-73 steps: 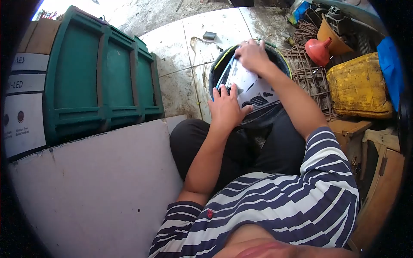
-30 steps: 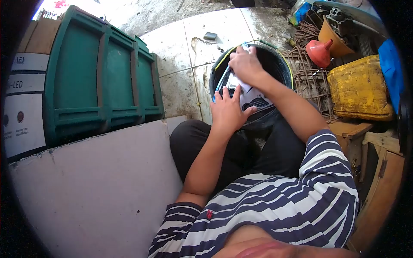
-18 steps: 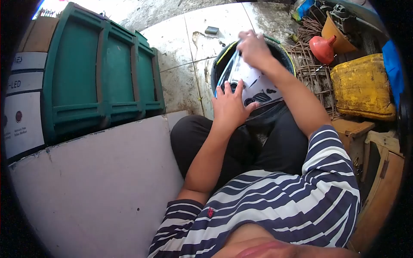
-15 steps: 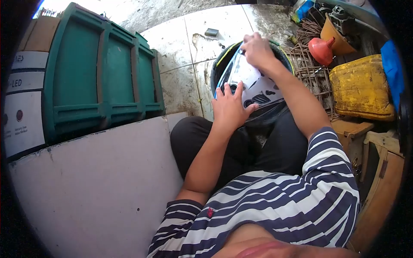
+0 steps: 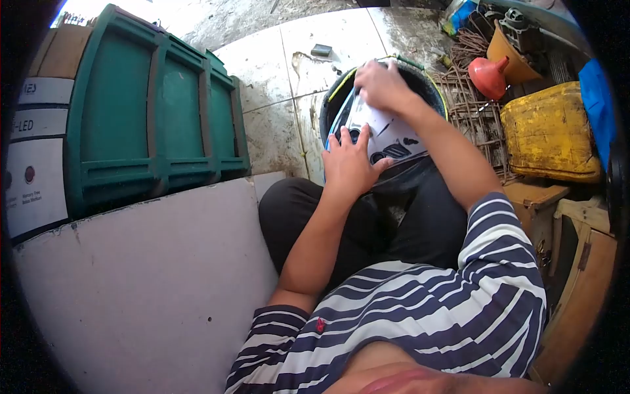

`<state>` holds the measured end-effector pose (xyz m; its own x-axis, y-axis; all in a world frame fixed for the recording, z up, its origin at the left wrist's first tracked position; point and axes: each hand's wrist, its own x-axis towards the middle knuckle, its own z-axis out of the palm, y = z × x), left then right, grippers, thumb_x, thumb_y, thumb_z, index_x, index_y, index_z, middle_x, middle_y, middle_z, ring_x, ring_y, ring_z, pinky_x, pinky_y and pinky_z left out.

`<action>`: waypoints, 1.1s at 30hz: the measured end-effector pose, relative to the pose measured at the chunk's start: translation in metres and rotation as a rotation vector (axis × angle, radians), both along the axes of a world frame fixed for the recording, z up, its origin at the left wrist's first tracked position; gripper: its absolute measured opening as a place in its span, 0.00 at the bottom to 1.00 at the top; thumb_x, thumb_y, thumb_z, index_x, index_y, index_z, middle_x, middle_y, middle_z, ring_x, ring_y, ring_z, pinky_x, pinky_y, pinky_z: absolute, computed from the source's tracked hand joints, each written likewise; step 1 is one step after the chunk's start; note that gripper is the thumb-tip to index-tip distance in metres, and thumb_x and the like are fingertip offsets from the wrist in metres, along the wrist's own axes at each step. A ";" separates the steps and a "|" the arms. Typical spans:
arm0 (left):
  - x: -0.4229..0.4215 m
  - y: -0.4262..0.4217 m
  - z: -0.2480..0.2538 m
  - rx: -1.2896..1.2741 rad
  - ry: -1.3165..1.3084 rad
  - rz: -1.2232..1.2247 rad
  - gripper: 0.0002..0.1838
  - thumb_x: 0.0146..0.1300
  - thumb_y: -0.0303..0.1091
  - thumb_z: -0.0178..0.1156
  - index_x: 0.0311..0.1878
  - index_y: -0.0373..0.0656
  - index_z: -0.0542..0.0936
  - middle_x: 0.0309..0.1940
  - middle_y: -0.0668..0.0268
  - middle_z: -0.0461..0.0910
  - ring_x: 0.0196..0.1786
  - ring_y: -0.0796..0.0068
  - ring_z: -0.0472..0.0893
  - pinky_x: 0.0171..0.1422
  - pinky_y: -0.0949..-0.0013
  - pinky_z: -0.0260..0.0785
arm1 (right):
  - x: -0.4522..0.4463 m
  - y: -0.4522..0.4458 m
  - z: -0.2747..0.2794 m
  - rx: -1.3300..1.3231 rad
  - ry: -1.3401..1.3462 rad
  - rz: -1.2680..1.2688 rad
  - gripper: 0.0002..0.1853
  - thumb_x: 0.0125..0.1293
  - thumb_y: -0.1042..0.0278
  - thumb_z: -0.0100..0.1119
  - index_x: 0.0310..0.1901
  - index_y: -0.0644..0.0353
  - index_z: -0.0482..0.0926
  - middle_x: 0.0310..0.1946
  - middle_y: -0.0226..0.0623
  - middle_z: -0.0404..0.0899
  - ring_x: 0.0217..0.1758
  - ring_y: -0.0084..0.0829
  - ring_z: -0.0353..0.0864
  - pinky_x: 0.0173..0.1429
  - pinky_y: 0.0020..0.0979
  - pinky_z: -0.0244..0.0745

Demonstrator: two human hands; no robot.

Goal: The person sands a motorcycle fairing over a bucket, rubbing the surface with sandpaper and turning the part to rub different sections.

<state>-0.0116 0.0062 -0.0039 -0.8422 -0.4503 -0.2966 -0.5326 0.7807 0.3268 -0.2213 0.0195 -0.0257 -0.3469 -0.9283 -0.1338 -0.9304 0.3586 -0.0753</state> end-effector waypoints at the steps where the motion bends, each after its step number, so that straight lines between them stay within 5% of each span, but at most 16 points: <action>1: 0.003 0.002 0.000 0.017 -0.005 0.002 0.51 0.62 0.72 0.68 0.82 0.55 0.68 0.78 0.40 0.68 0.78 0.34 0.69 0.73 0.38 0.69 | -0.012 0.000 -0.002 -0.068 -0.017 -0.075 0.14 0.66 0.66 0.60 0.48 0.48 0.91 0.58 0.30 0.85 0.73 0.37 0.76 0.76 0.70 0.63; 7: -0.002 0.000 0.009 0.032 -0.011 -0.004 0.50 0.62 0.70 0.69 0.82 0.54 0.68 0.77 0.39 0.68 0.78 0.31 0.67 0.75 0.38 0.66 | 0.017 0.002 0.012 0.115 -0.100 0.110 0.13 0.64 0.62 0.64 0.46 0.49 0.92 0.58 0.34 0.85 0.72 0.38 0.76 0.75 0.70 0.63; 12: 0.001 -0.001 0.000 0.007 0.009 -0.021 0.50 0.62 0.73 0.68 0.82 0.56 0.67 0.77 0.39 0.69 0.76 0.33 0.70 0.72 0.38 0.70 | -0.016 0.011 0.013 0.058 -0.071 -0.132 0.21 0.69 0.59 0.63 0.63 0.43 0.87 0.71 0.26 0.79 0.79 0.37 0.68 0.77 0.68 0.60; 17: -0.005 -0.004 0.003 0.015 -0.021 -0.033 0.50 0.63 0.73 0.67 0.82 0.56 0.67 0.77 0.37 0.68 0.76 0.31 0.70 0.72 0.37 0.72 | 0.011 0.010 0.012 0.117 -0.127 0.038 0.18 0.69 0.60 0.62 0.59 0.41 0.89 0.69 0.26 0.80 0.81 0.37 0.65 0.77 0.70 0.60; 22: 0.001 -0.003 -0.005 0.025 -0.001 -0.047 0.52 0.62 0.74 0.67 0.83 0.56 0.66 0.77 0.34 0.66 0.77 0.26 0.67 0.74 0.37 0.70 | -0.021 0.011 -0.004 -0.068 -0.092 -0.149 0.19 0.71 0.55 0.61 0.60 0.40 0.89 0.68 0.26 0.80 0.78 0.36 0.70 0.79 0.67 0.61; 27: -0.001 -0.003 -0.008 -0.005 -0.057 -0.075 0.54 0.62 0.73 0.68 0.85 0.57 0.61 0.80 0.34 0.61 0.79 0.25 0.65 0.76 0.37 0.68 | 0.008 0.014 -0.004 -0.026 -0.110 0.103 0.16 0.69 0.55 0.62 0.53 0.44 0.91 0.65 0.28 0.83 0.77 0.32 0.72 0.77 0.58 0.66; 30: 0.002 0.006 -0.010 -0.037 -0.102 -0.074 0.57 0.61 0.72 0.69 0.87 0.58 0.57 0.82 0.34 0.58 0.80 0.24 0.63 0.77 0.37 0.67 | -0.023 0.017 -0.037 -0.201 -0.240 0.052 0.17 0.69 0.55 0.60 0.55 0.44 0.90 0.63 0.26 0.84 0.75 0.32 0.74 0.73 0.55 0.70; 33: 0.002 0.010 -0.020 -0.095 -0.120 -0.087 0.60 0.60 0.69 0.72 0.88 0.60 0.51 0.83 0.33 0.55 0.82 0.24 0.60 0.79 0.39 0.66 | -0.004 0.019 -0.037 -0.158 -0.034 0.011 0.21 0.73 0.51 0.58 0.63 0.42 0.87 0.69 0.27 0.80 0.79 0.31 0.70 0.79 0.57 0.65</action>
<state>-0.0094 0.0161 -0.0237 -0.8403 -0.4079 -0.3571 -0.4923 0.8499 0.1879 -0.2256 0.0383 -0.0629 -0.3339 -0.9426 0.0026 -0.9304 0.3291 -0.1616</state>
